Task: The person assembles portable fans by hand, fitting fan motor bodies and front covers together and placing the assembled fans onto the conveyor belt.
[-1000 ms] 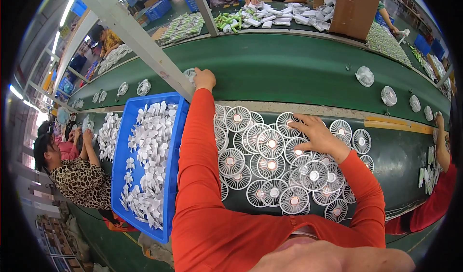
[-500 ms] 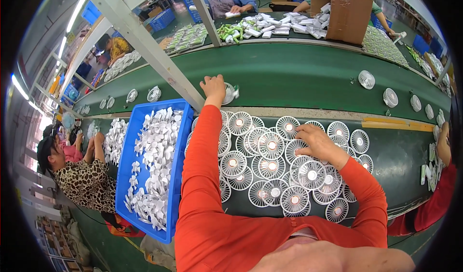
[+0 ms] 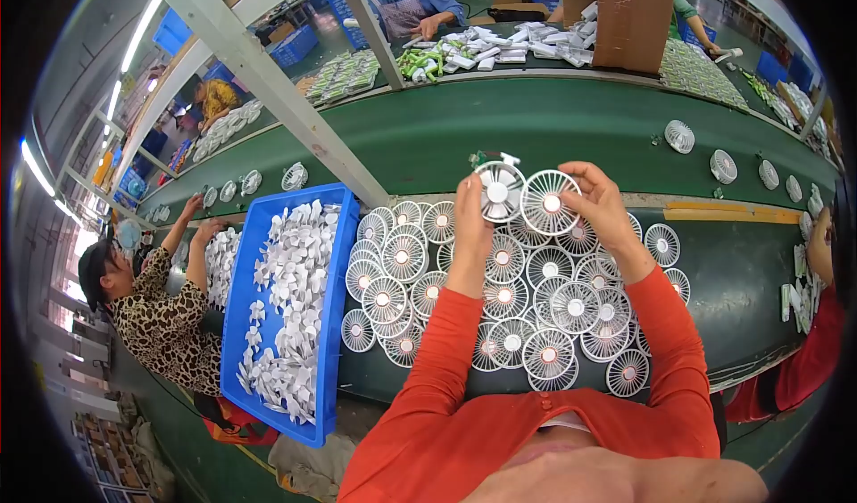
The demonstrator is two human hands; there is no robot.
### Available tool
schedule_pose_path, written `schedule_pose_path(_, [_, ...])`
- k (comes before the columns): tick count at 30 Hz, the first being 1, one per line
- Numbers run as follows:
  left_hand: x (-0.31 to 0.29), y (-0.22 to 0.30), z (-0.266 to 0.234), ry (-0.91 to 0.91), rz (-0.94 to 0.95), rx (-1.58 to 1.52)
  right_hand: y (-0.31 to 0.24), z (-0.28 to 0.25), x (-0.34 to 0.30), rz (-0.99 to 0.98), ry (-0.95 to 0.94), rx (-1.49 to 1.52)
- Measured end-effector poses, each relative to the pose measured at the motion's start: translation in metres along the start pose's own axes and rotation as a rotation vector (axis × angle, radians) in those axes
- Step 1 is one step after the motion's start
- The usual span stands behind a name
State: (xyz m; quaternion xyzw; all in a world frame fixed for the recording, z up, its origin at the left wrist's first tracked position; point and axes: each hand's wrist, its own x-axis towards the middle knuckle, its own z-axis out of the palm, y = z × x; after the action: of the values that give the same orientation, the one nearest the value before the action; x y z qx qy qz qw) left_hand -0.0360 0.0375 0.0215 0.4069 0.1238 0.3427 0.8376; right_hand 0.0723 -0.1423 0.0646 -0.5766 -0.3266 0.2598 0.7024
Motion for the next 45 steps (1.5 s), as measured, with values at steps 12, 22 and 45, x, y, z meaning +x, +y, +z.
schedule_pose_path(12, [-0.029, 0.0, 0.017, -0.128, -0.333, -0.421, 0.002, 0.042, -0.009, -0.679, -0.118, -0.999])
schedule_pose_path(22, [-0.056, 0.002, 0.043, 0.068, 0.43, 0.246, 0.013, 0.066, -0.01, -0.512, -0.131, -0.608])
schedule_pose_path(45, [-0.042, -0.056, 0.013, -0.311, 0.566, 1.465, 0.085, -0.058, 0.045, -0.377, 0.334, -1.355])
